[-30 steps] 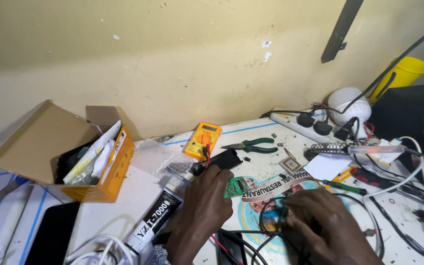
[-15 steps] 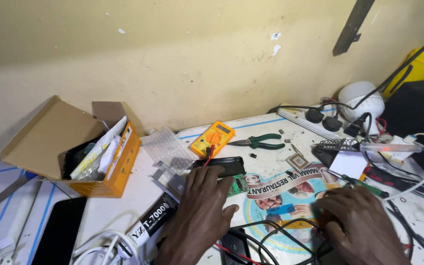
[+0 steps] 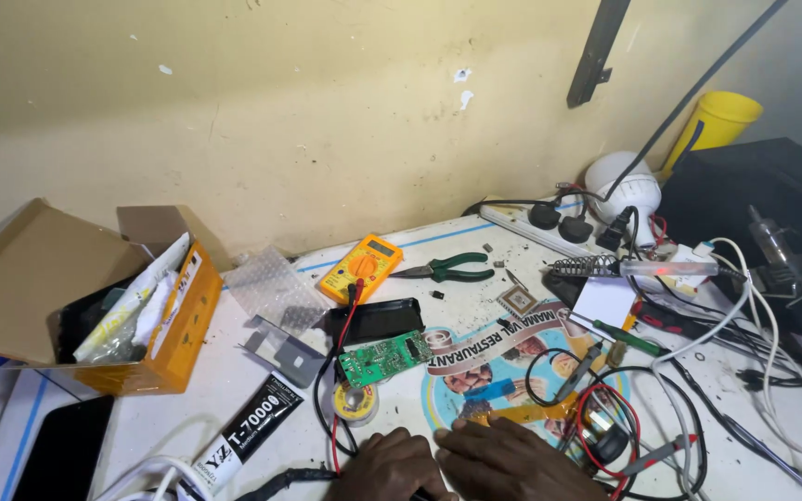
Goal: Repairing a circuit board by soldering components and testing connections with a multimeter
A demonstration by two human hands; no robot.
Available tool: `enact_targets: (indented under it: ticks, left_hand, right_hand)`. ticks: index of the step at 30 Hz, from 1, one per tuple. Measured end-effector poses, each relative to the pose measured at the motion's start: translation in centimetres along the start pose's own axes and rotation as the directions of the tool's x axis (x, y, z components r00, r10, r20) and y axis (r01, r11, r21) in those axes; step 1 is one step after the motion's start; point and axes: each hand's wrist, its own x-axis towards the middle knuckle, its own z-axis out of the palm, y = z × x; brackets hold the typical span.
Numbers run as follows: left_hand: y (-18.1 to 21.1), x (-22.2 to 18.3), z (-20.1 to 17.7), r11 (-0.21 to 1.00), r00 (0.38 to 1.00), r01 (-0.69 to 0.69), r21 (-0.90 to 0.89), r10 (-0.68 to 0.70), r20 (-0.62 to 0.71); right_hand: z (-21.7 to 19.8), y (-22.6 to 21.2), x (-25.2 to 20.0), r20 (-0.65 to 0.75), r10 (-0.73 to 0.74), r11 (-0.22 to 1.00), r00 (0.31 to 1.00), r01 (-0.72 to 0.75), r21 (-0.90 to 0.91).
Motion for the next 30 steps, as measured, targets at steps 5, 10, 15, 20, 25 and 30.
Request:
enact_targets:
  ticks: [5, 10, 15, 20, 25, 30]
  left_hand:
    - [-1.2, -0.4, 1.6, 0.999, 0.999, 0.040, 0.022, -0.040, 0.008]
    - [-0.5, -0.2, 1.6, 0.998, 0.997, 0.058, 0.010, -0.057, -0.056]
    - [-1.9, 0.0, 1.9, 1.000, 0.999, 0.024, -0.017, -0.024, 0.024]
    - [0.8, 0.3, -0.1, 1.000, 0.994, 0.030, 0.001, -0.029, -0.107]
    - [2.1, 0.5, -1.7, 0.974, 0.981, 0.188, -0.124, -0.192, -0.022]
    - [2.6, 2.6, -3.7, 0.970, 0.980, 0.145, -0.194, -0.115, 0.162]
  right_hand:
    - [-4.0, 1.0, 3.8, 0.092, 0.347, 0.917, 0.933, -0.317, -0.243]
    - [-3.6, 3.4, 5.4, -0.150, 0.460, 0.802, 0.875, -0.482, -0.352]
    - [-3.7, 0.9, 6.2, 0.008, 0.385, 0.914, 0.923, -0.380, -0.142]
    - [-6.7, 3.0, 4.8, -0.143, 0.539, 0.834, 0.830, -0.550, -0.048]
    - [-12.8, -2.8, -0.6, -0.372, 0.569, 0.818, 0.733, -0.458, 0.349]
    - [-9.7, -1.9, -8.3, -0.309, 0.887, 0.432, 0.344, -0.855, 0.287]
